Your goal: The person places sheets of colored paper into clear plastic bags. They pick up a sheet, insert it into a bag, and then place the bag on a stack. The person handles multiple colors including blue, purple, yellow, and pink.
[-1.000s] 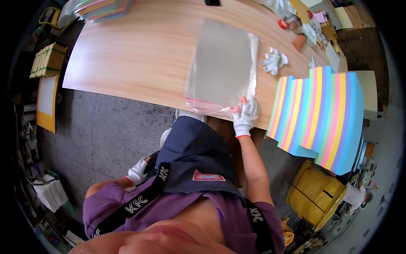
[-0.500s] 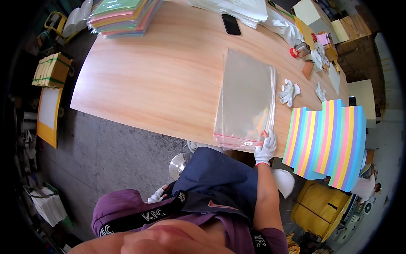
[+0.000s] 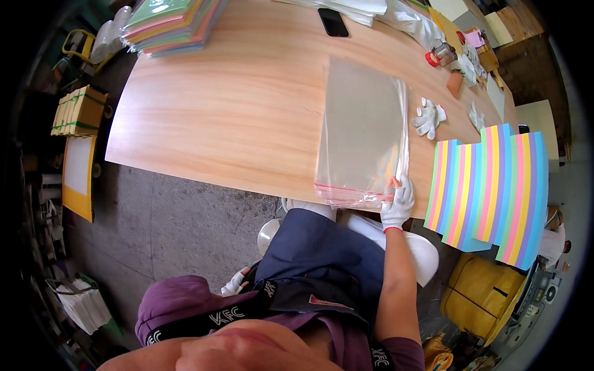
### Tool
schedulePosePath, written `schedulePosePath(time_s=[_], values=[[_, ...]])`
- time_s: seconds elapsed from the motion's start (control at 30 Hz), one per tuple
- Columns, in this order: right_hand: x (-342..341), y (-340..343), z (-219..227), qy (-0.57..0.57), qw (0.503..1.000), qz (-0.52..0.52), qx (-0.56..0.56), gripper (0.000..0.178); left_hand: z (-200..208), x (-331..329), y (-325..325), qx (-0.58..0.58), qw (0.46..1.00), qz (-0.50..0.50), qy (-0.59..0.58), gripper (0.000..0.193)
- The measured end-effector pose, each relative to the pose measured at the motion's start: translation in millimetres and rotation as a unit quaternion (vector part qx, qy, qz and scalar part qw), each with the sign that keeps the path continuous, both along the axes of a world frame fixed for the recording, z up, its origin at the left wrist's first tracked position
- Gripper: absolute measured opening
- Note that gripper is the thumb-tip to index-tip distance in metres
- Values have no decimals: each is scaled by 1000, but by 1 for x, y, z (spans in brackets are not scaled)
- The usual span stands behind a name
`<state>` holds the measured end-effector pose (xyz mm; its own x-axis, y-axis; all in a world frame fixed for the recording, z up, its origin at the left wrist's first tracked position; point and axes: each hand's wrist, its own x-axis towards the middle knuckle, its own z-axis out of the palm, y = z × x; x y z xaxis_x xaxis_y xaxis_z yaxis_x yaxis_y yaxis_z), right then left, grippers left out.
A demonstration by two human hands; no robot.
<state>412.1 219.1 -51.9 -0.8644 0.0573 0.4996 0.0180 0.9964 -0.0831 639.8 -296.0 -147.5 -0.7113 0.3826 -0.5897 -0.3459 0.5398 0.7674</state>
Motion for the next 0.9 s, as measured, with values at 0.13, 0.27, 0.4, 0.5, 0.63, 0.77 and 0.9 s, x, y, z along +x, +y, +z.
schedulePosePath(time_s=[0.13,0.27,0.4,0.5,0.63,0.77,0.9], values=[[5,0,0,-9,1000,0,-11,29,4,0,-1,-14,1000,-6,-1,46],[3,5,1,-16,1000,13,-15,33,4,6,5,-26,1000,-3,-3,45],[15,15,-3,-27,999,5,-39,40,13,-1,1,-41,999,-26,-11,45],[11,9,-1,-17,998,17,-59,43,13,1,2,-55,998,-22,-10,45],[11,11,-3,-4,999,11,-33,41,14,-2,5,-98,995,-19,3,45],[10,8,0,33,999,20,-26,32,15,-9,15,-163,987,-3,5,45],[8,4,7,46,998,36,-23,28,24,2,16,-141,989,8,51,45]])
